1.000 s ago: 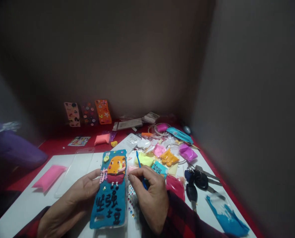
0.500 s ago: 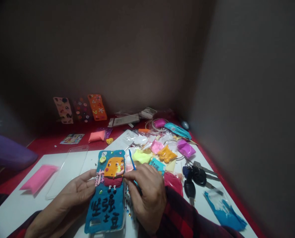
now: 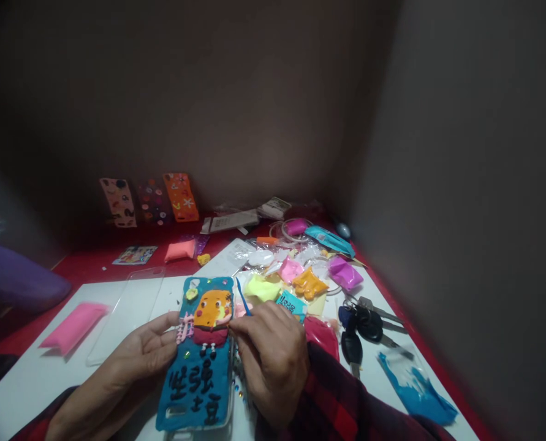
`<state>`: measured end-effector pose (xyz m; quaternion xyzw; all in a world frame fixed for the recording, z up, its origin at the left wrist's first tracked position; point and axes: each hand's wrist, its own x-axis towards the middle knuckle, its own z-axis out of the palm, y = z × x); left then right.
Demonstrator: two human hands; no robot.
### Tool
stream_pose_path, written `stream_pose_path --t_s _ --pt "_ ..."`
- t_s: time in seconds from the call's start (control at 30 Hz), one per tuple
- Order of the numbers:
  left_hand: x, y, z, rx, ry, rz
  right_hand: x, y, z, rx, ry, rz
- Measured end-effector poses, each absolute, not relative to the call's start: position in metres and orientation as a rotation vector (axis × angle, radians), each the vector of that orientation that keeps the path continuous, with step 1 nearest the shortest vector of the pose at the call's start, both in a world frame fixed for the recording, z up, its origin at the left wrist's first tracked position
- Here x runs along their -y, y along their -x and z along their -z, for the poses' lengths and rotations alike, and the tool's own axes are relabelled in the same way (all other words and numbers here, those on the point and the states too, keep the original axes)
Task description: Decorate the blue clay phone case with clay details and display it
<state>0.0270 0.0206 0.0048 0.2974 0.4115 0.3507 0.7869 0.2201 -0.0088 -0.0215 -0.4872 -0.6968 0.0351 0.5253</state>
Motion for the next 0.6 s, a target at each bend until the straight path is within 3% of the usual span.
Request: stream_pose_path --t_s 0.6 --pt "-0.0210 -0.0239 -0.0034 -0.845 -0.651 -0.733 0.0085 -0.2208 0.0233 1.721 1.147 -0.039"
